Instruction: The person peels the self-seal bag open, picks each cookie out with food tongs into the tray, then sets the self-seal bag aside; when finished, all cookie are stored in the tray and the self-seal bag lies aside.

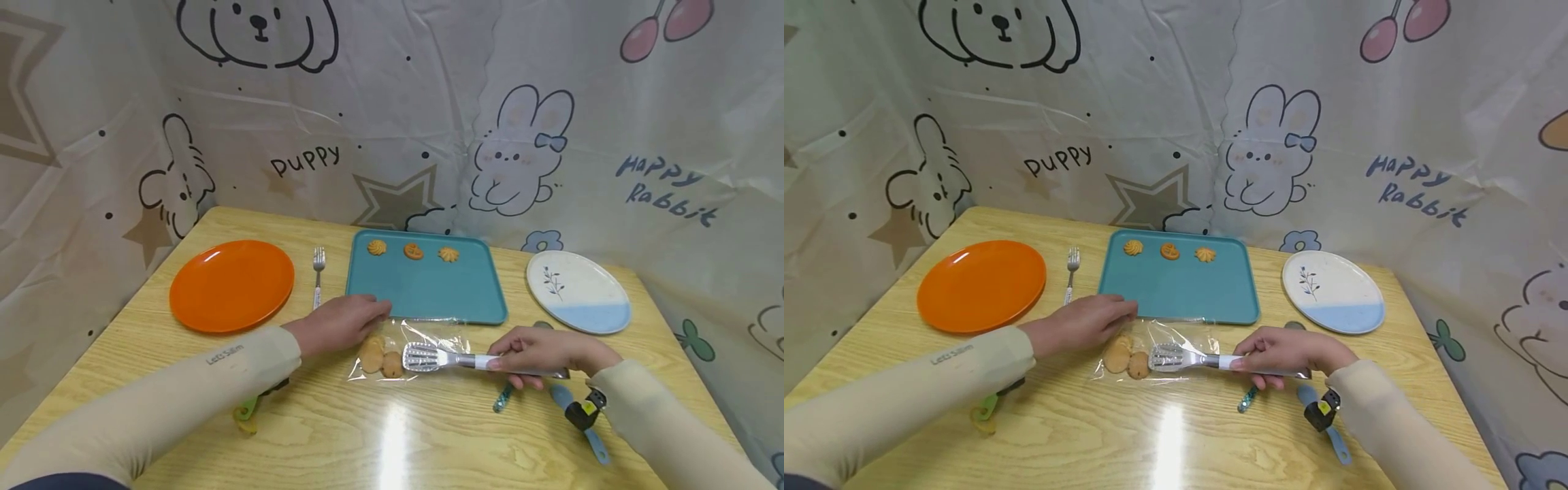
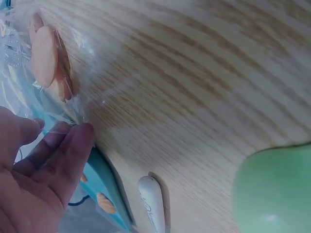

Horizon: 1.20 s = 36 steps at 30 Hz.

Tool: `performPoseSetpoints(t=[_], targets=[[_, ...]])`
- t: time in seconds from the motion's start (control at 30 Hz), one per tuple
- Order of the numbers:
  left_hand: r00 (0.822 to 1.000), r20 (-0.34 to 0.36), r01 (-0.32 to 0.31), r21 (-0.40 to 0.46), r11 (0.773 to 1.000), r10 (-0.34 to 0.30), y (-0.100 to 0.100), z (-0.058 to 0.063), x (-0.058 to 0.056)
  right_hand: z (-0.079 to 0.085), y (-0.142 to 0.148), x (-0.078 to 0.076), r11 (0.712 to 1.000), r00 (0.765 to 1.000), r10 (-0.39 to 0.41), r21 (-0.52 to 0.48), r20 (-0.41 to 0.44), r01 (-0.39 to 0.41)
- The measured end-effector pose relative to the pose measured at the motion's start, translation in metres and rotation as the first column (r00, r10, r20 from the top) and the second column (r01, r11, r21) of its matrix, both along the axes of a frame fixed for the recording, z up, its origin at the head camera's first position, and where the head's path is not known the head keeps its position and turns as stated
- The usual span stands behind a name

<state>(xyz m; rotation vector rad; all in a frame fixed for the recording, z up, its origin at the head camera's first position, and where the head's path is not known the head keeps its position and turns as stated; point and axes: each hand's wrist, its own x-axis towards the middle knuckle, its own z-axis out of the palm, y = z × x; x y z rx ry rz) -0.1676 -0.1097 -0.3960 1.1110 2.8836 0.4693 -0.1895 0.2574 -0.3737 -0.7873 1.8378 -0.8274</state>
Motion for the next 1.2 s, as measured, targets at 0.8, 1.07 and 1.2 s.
performPoseSetpoints(t=[0.8,1.07,1.2], targets=[[0.996,0.084,-0.036,0.063,0.997,0.03,0.003,-0.003,0.005,-0.003,-0.013,-0.005,0.998,0.999,0.036,-0.053,0.031,-0.034],[0.997,0.077,-0.025,0.059,0.998,0.02,0.002,-0.003,0.005,0.001,0.034,0.0,0.991,0.999,-0.013,-0.134,0.046,0.019],[0.997,0.08,-0.02,0.059,0.998,0.015,0.002,-0.002,0.005,0.006,0.076,0.001,0.984,0.995,-0.084,-0.154,0.062,0.093]])
